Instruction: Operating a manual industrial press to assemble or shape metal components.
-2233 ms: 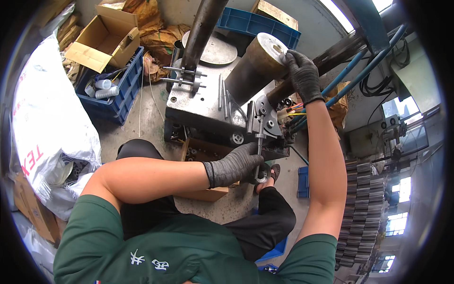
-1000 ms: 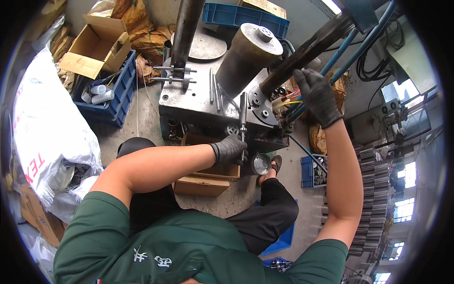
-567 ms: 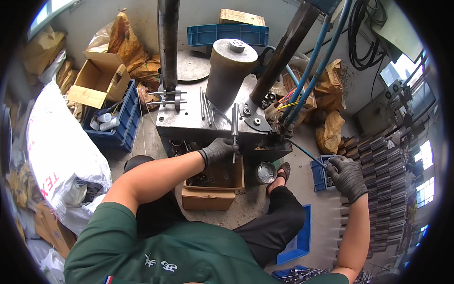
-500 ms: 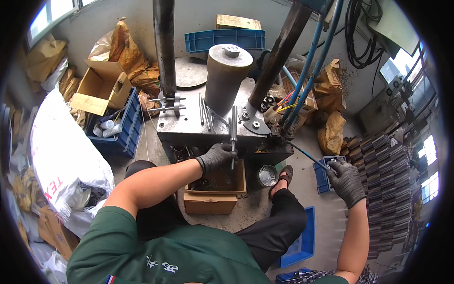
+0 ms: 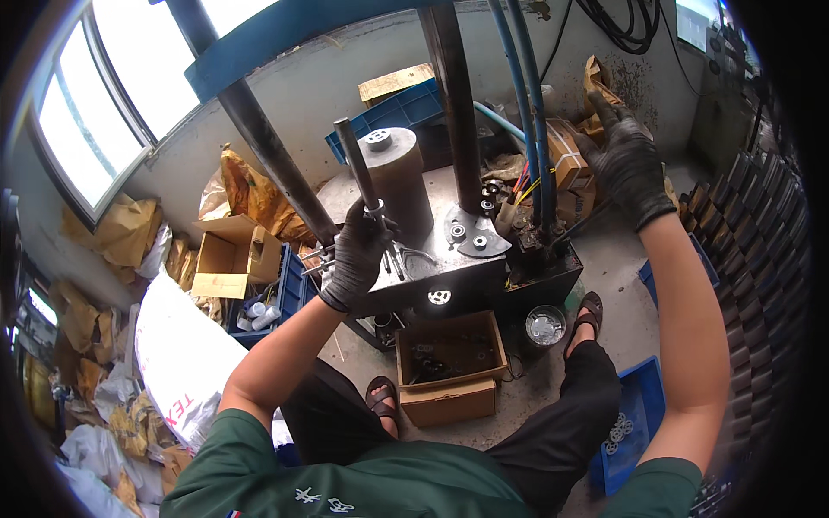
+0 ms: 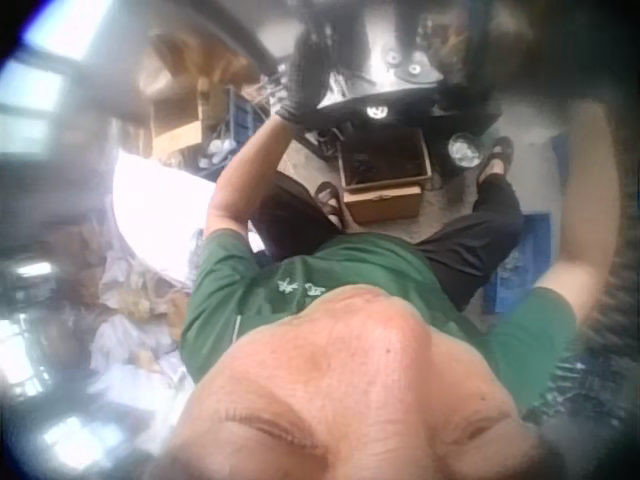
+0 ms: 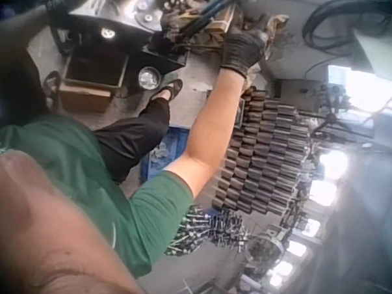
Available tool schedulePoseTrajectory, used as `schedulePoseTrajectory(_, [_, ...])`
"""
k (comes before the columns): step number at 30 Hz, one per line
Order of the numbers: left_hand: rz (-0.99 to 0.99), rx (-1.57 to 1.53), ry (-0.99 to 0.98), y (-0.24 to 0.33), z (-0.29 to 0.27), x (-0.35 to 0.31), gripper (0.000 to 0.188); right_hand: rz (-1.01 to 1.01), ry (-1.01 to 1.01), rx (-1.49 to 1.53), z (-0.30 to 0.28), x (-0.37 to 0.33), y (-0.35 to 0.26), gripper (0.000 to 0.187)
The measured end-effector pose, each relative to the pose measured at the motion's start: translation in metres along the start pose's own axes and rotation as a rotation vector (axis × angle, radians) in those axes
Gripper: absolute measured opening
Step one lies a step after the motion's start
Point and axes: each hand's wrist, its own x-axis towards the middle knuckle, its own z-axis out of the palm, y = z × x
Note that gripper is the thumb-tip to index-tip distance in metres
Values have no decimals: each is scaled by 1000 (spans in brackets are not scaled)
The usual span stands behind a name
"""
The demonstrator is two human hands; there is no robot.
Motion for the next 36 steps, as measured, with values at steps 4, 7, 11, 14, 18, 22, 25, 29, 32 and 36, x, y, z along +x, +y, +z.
schedulePoseTrajectory(4, [110,-122,74,22,-20,69,64,121,-5,-103,20,38,4,77])
schedulePoseTrajectory(7, [177,-51,183,28,-28,129,49,228,-203,-109,17,46,6,86])
schedulePoseTrajectory(11, [175,-14,375,19,-30,185,36,262,-372,-63,10,47,-1,70])
schedulePoseTrajectory(14, [197,133,424,11,-34,209,35,261,-406,-115,7,44,-6,59])
schedulePoseTrajectory(18, [104,145,383,0,-29,220,33,255,-391,-94,3,43,-7,51])
schedulePoseTrajectory(22, [82,301,324,-4,-32,232,29,262,-438,-60,5,43,-2,50])
schedulePoseTrajectory(25, [34,399,262,-3,-36,240,29,256,-400,11,11,40,3,47])
schedulePoseTrajectory(29, [57,612,194,5,-35,246,31,231,-369,-85,12,37,7,52])
schedulePoseTrajectory(32, [49,610,183,14,-33,245,32,261,-416,-88,6,32,3,53])
schedulePoseTrajectory(36, [-18,673,108,20,-31,245,35,249,-368,-48,-11,7,-9,51])
